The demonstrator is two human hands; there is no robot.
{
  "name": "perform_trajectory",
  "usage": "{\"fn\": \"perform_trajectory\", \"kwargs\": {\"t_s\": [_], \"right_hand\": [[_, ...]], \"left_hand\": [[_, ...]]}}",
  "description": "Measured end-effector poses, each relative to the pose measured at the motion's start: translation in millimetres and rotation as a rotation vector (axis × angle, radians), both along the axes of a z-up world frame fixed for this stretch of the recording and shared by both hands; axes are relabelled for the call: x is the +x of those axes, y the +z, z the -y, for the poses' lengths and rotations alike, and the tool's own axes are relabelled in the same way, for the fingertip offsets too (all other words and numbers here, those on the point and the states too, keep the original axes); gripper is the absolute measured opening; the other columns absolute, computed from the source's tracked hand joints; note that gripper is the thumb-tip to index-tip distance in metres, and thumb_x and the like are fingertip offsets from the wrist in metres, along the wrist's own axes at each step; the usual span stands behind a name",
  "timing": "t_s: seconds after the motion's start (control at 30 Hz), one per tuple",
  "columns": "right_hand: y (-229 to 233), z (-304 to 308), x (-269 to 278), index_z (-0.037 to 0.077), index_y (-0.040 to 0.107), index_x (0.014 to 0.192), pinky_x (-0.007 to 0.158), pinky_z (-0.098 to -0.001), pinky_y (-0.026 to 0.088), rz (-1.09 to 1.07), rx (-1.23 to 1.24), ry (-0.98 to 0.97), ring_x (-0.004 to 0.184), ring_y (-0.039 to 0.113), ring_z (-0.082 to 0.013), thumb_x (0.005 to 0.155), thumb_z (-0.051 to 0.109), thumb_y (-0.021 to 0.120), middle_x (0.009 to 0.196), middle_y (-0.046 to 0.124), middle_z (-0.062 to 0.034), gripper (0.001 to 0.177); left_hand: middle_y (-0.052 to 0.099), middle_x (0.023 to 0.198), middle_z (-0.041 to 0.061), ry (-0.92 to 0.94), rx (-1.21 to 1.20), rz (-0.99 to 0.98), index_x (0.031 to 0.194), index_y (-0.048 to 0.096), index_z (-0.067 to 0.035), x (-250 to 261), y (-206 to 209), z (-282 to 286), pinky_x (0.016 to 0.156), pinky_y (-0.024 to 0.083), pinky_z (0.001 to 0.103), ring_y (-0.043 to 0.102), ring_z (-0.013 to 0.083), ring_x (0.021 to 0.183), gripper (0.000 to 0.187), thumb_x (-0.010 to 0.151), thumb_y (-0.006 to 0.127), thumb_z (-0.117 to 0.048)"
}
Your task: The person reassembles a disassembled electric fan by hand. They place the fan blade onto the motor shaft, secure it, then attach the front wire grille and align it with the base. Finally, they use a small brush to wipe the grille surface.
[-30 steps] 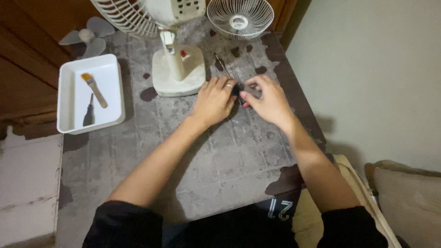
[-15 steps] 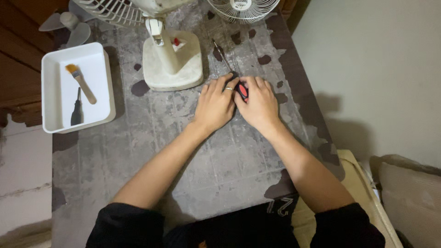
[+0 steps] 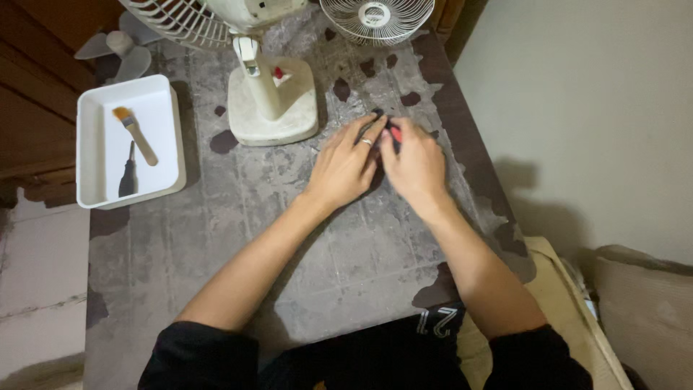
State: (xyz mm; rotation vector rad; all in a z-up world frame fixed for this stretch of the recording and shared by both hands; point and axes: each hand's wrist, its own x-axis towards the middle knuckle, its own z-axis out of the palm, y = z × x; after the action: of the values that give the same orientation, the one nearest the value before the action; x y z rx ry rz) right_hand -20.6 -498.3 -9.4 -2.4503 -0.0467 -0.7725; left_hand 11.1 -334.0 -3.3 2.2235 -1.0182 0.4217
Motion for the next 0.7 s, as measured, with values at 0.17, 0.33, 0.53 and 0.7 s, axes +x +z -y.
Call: {"fn": "perform_trajectory", "kwargs": {"t_s": [0.17,0.33,0.53,0.7], "right_hand": [[47,27,-23,0.005,0.069,0.120,0.058,-0.0284,0.053,0.032,0.475,-0.074,0.068,0.070,-0.0117,0.100,0.014,0.075,0.082,0.074,-0.0116,0.023],[96,32,-39,-0.001,0.059,0.118,0.063,-0.0265,0.062,0.337,0.889,0.248,0.079,0.076,-0.0153,0.106,0.011,0.065,0.097,0.073,-0.0109,0.018],[139,2,-42,-0.004,0.061,0.114,0.069,-0.0267,0.059,0.510,0.685,0.335,0.078,0.071,-0.0147,0.109,0.010,0.070,0.098,0.069,-0.0095,0.017],[159,-18,-29,-0.003,0.067,0.105,0.068,-0.0235,0.051,0.649,0.382,0.304,0.073,0.063,-0.0113,0.103,0.008,0.078,0.086,0.068,-0.0071,0.015]], "left_hand": [[0.051,0.150,0.018,0.006,-0.010,0.296,0.148,0.051,-0.009,1,43,-17,0.115,0.045,0.050,0.053,0.0391,0.137,0.057,0.095,0.071,-0.014],[0.048,0.155,0.015,0.146,-0.010,0.579,0.150,0.049,-0.012,27,106,-63,0.122,0.042,0.050,0.049,0.0370,0.144,0.059,0.100,0.078,-0.019],[0.045,0.151,0.019,0.332,0.151,0.638,0.157,0.045,-0.010,52,170,-99,0.119,0.031,0.055,0.040,0.0422,0.142,0.077,0.096,0.083,-0.037],[0.048,0.148,0.019,0.288,0.244,0.706,0.155,0.048,-0.008,75,190,-96,0.118,0.025,0.056,0.040,0.0401,0.141,0.079,0.094,0.083,-0.045]]}}
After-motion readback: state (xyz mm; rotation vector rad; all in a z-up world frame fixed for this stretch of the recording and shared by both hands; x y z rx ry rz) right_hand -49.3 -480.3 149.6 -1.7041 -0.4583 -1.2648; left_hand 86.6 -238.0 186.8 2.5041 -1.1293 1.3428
